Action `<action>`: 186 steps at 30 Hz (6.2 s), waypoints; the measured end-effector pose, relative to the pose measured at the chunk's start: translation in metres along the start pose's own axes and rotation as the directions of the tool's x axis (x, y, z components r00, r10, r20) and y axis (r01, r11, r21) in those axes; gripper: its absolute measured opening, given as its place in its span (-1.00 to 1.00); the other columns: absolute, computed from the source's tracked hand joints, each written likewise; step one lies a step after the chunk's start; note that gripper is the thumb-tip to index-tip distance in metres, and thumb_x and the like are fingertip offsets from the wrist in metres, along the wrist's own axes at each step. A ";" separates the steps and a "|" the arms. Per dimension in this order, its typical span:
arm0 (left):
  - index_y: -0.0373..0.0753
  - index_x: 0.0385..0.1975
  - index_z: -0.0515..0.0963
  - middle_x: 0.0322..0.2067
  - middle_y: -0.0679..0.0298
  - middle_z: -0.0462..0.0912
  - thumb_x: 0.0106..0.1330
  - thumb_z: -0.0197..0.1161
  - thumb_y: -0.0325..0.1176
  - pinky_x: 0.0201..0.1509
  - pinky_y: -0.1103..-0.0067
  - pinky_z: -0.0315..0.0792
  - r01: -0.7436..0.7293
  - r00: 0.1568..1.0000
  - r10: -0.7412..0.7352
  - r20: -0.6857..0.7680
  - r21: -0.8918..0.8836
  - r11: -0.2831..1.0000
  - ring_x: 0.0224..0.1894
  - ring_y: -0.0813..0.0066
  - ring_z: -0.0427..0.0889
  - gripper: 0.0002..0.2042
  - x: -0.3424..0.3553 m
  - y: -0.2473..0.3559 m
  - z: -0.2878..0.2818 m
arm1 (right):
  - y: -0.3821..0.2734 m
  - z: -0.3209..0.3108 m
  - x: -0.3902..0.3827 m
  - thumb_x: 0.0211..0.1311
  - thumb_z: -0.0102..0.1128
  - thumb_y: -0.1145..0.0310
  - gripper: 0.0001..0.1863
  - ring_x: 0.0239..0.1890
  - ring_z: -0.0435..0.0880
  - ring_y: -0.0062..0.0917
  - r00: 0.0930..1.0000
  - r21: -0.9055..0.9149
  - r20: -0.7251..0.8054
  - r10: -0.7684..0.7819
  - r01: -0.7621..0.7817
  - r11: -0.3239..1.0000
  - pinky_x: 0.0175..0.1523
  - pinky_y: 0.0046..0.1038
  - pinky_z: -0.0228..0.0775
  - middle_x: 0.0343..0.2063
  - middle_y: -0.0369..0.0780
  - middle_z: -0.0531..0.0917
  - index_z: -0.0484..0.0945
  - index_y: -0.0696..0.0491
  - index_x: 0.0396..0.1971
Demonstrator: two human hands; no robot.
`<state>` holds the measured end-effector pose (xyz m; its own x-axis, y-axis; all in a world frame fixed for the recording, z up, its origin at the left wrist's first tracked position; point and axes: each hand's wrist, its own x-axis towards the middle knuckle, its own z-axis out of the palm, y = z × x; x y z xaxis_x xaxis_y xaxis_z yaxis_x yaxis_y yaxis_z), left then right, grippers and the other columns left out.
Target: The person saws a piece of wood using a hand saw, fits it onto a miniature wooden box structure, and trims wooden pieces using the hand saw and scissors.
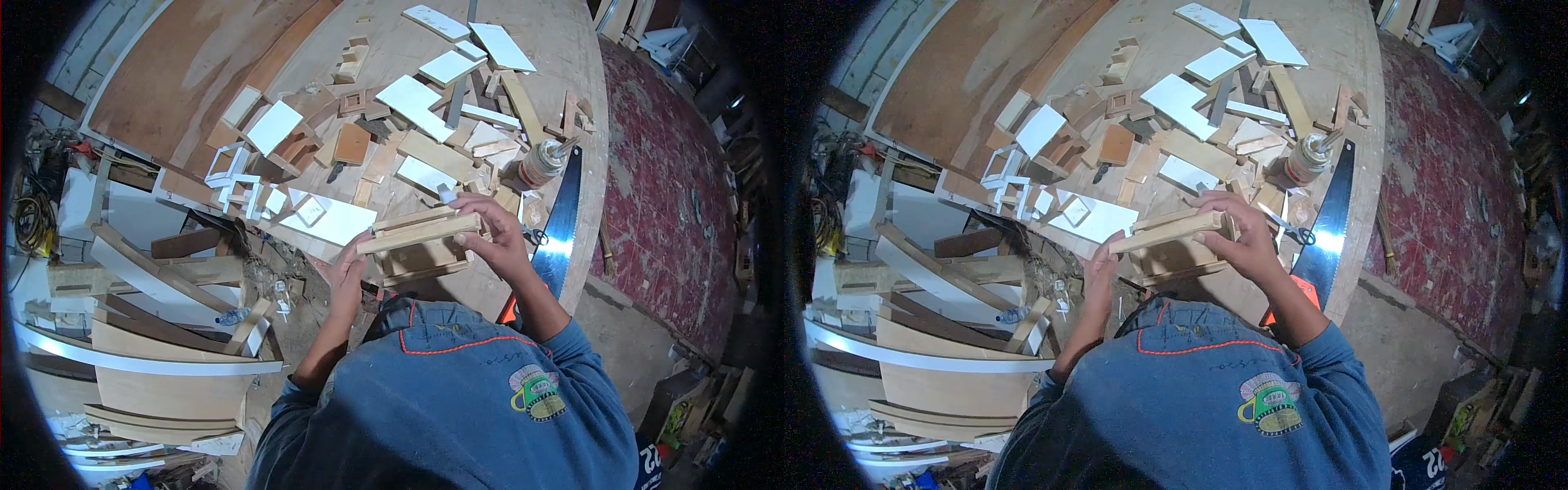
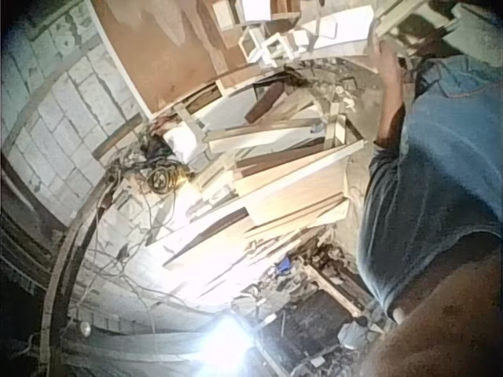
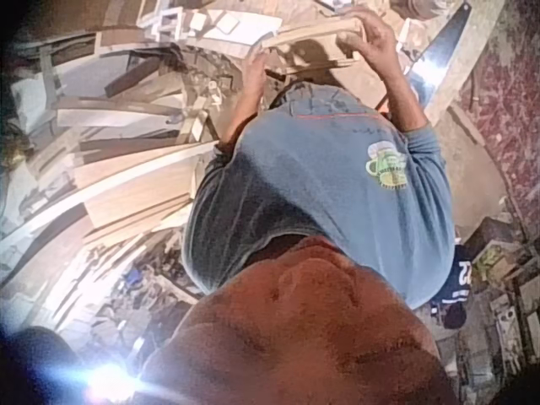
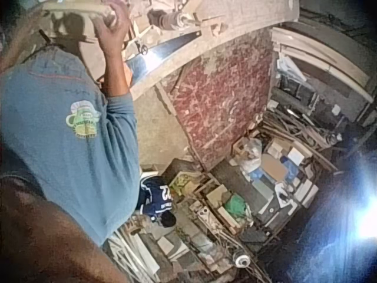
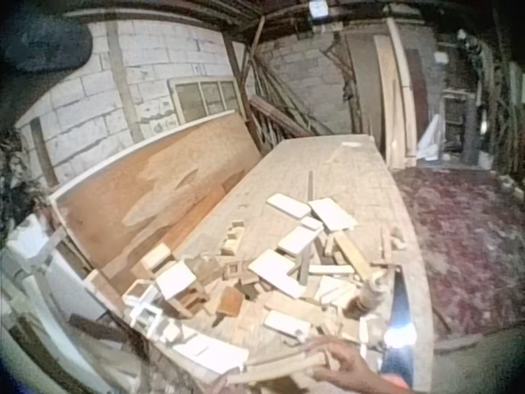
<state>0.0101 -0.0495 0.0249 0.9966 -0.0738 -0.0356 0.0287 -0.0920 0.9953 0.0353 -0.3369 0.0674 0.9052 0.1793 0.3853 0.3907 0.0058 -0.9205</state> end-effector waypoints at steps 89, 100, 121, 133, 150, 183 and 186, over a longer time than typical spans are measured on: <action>-0.24 -0.13 0.59 -0.02 0.05 0.52 0.03 0.29 -0.50 0.11 0.38 0.39 -0.187 0.982 0.157 0.103 0.616 0.765 0.04 0.10 0.51 -0.67 0.008 -0.018 0.012 | 0.032 0.018 0.001 -0.19 0.38 0.36 -0.52 0.02 0.50 -0.32 0.960 -0.761 0.280 0.002 0.221 0.609 0.21 -0.18 0.23 -0.15 -0.24 0.59 0.58 -0.05 -0.12; -0.30 -0.16 0.59 -0.06 0.02 0.55 0.06 0.26 -0.53 0.09 0.40 0.41 -0.160 0.985 0.174 0.021 0.517 0.841 0.02 0.11 0.54 -0.71 0.008 -0.027 0.013 | 0.036 -0.034 -0.020 -0.03 0.23 0.58 -0.41 -0.07 0.63 -0.35 0.937 -0.369 -0.064 0.343 -0.342 0.865 0.04 -0.37 0.52 -0.10 -0.11 0.59 0.44 0.01 0.11; -0.32 -0.05 0.52 -0.03 0.01 0.52 0.03 0.27 -0.55 0.08 0.40 0.42 -0.215 0.973 0.219 0.067 0.598 0.772 0.03 0.10 0.54 -0.60 0.006 -0.017 0.011 | 0.047 -0.021 -0.023 -0.12 0.32 0.58 -0.58 -0.17 0.62 -0.34 0.982 -0.511 -0.008 0.189 -0.167 0.843 -0.16 -0.41 0.49 -0.07 -0.20 0.59 0.60 -0.02 -0.14; -0.35 0.03 0.47 0.06 -0.01 0.43 0.05 0.16 -0.61 0.01 0.49 0.51 -0.130 0.991 0.135 0.019 0.428 0.894 0.07 0.19 0.49 -0.55 0.002 -0.029 0.006 | 0.057 -0.021 -0.023 -0.08 0.34 0.52 -0.62 -0.20 0.61 -0.38 0.976 -0.454 -0.003 0.217 -0.195 0.869 -0.20 -0.45 0.47 -0.08 -0.21 0.60 0.62 -0.02 -0.15; -0.31 0.24 0.24 0.20 0.07 0.21 -0.01 0.05 -0.69 0.06 0.47 0.55 -0.032 0.999 0.031 0.009 0.263 0.964 0.21 0.20 0.34 -0.34 -0.002 -0.017 0.012 | 0.058 -0.021 -0.025 -0.12 0.38 0.49 -0.62 -0.08 0.58 -0.28 0.979 -0.453 -0.020 0.201 -0.188 0.872 -0.04 -0.36 0.45 -0.11 -0.20 0.60 0.60 -0.02 -0.18; -0.23 0.30 0.13 0.17 0.01 0.28 0.01 0.05 -0.64 0.11 0.40 0.44 0.007 0.998 0.003 -0.067 0.147 0.989 0.19 0.19 0.38 -0.28 -0.005 -0.048 0.000 | 0.060 -0.027 -0.026 -0.08 0.35 0.53 -0.59 -0.03 0.55 -0.35 0.998 -0.477 -0.009 0.068 -0.064 0.876 0.01 -0.41 0.41 -0.01 -0.20 0.57 0.59 0.03 -0.12; -0.26 0.33 0.06 0.18 0.01 0.27 0.05 0.08 -0.60 0.18 0.39 0.35 0.129 0.987 -0.133 -0.086 -0.055 0.990 0.19 0.19 0.37 -0.28 -0.006 -0.041 0.004 | 0.071 -0.031 -0.037 0.03 0.30 0.52 -0.66 -0.03 0.55 -0.47 0.947 -0.012 -0.182 0.265 -0.271 0.962 0.02 -0.47 0.42 -0.05 -0.23 0.58 0.57 0.09 -0.12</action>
<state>0.0025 -0.0490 -0.0157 0.9868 0.0244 -0.1601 0.1611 -0.0457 0.9859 0.0351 -0.3739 -0.0105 0.9911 -0.0078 0.1329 0.1323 -0.0544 -0.9897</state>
